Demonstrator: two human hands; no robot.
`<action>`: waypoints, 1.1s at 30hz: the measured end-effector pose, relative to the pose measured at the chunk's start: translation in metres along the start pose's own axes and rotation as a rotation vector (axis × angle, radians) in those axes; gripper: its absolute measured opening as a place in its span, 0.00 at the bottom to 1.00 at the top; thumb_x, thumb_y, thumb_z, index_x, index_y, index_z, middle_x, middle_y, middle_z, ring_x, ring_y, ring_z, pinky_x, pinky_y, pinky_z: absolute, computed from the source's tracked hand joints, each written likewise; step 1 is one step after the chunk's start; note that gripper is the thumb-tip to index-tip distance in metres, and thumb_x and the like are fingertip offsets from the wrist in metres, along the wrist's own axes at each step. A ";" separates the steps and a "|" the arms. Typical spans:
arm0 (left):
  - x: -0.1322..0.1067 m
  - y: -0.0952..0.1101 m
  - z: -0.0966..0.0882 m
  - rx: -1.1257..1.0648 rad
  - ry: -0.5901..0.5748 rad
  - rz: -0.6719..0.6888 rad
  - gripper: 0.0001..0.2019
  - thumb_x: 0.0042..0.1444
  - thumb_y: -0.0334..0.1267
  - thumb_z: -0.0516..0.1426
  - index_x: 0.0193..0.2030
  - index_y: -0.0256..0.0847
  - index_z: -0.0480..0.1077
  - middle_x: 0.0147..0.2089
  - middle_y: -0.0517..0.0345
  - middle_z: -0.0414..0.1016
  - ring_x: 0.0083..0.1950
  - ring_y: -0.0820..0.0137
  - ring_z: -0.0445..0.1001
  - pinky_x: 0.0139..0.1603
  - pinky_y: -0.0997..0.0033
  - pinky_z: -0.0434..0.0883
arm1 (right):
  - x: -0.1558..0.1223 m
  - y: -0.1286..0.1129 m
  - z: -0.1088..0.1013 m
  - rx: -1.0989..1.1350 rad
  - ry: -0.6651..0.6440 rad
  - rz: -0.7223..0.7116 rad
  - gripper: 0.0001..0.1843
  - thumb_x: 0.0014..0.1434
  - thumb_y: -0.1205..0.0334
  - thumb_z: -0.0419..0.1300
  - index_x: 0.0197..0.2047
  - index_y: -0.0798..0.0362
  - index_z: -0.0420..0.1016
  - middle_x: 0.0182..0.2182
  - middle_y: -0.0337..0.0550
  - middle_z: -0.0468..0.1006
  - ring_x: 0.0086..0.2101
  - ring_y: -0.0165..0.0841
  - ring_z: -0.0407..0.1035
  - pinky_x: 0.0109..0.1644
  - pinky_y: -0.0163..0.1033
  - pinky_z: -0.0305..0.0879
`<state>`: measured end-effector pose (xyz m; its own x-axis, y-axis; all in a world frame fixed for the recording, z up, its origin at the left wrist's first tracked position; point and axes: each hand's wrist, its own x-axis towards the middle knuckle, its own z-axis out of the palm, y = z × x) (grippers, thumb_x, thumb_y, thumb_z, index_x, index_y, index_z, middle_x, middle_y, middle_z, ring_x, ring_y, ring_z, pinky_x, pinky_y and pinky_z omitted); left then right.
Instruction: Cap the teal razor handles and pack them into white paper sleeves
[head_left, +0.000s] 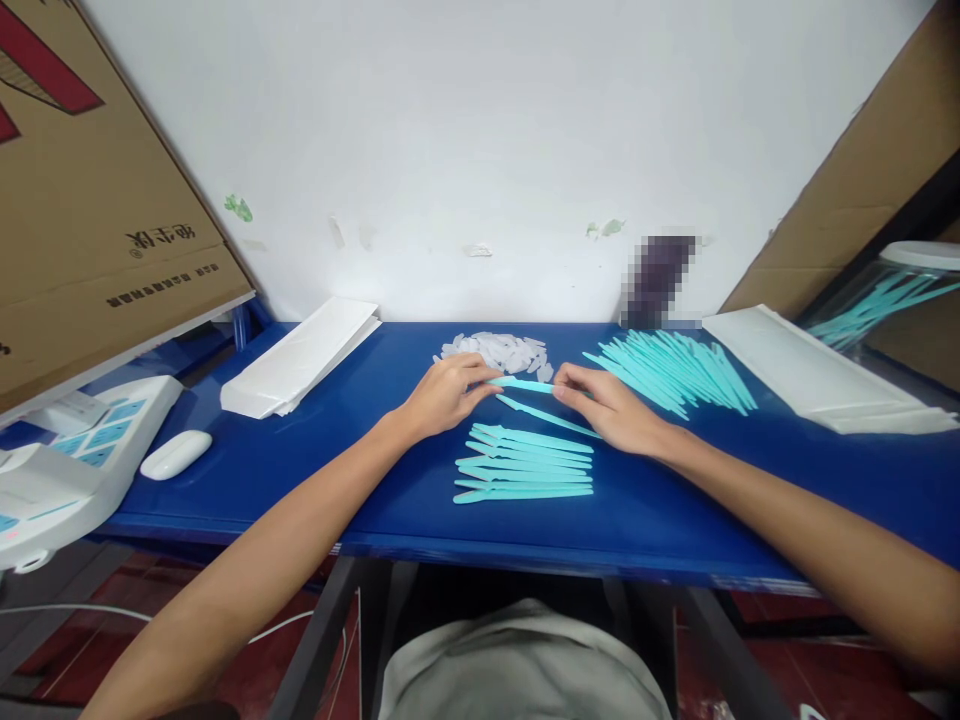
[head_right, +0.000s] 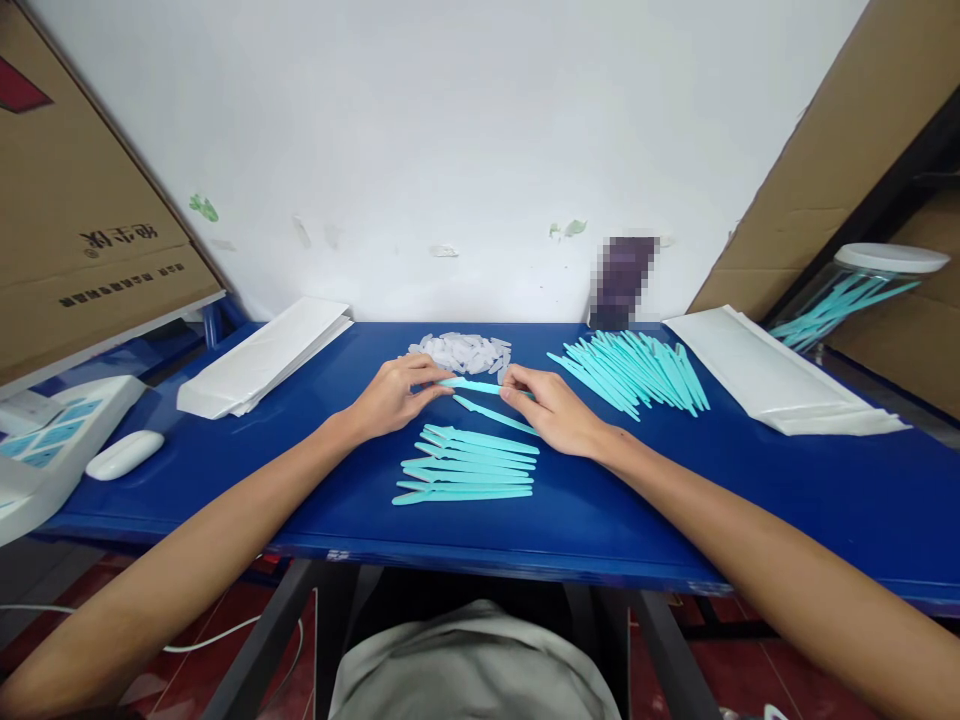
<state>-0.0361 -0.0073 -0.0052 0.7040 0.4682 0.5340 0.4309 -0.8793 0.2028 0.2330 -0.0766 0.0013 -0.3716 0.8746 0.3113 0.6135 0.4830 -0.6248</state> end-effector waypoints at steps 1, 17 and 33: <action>0.001 0.000 -0.001 0.010 -0.013 0.005 0.17 0.71 0.46 0.53 0.52 0.39 0.79 0.40 0.50 0.78 0.42 0.65 0.74 0.44 0.66 0.69 | 0.000 -0.002 0.000 -0.009 -0.002 -0.007 0.17 0.70 0.49 0.49 0.34 0.50 0.65 0.28 0.37 0.68 0.30 0.33 0.62 0.37 0.39 0.57; -0.011 -0.030 -0.020 -0.303 -0.321 -0.309 0.20 0.58 0.58 0.62 0.37 0.42 0.82 0.36 0.54 0.76 0.36 0.69 0.70 0.37 0.69 0.64 | -0.003 0.011 -0.032 -0.361 -0.338 0.112 0.20 0.64 0.45 0.53 0.38 0.51 0.78 0.26 0.41 0.70 0.26 0.35 0.64 0.32 0.41 0.57; -0.024 -0.068 -0.024 0.408 -0.201 -0.395 0.19 0.68 0.45 0.51 0.60 0.45 0.75 0.56 0.44 0.68 0.53 0.53 0.66 0.53 0.53 0.65 | -0.004 0.010 -0.040 -0.302 -0.069 0.017 0.16 0.65 0.48 0.56 0.33 0.49 0.75 0.35 0.45 0.83 0.37 0.43 0.74 0.43 0.47 0.64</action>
<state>-0.0962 0.0390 -0.0119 0.5226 0.7947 0.3088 0.8353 -0.5497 0.0011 0.2685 -0.0734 0.0219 -0.3998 0.8828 0.2465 0.7955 0.4678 -0.3851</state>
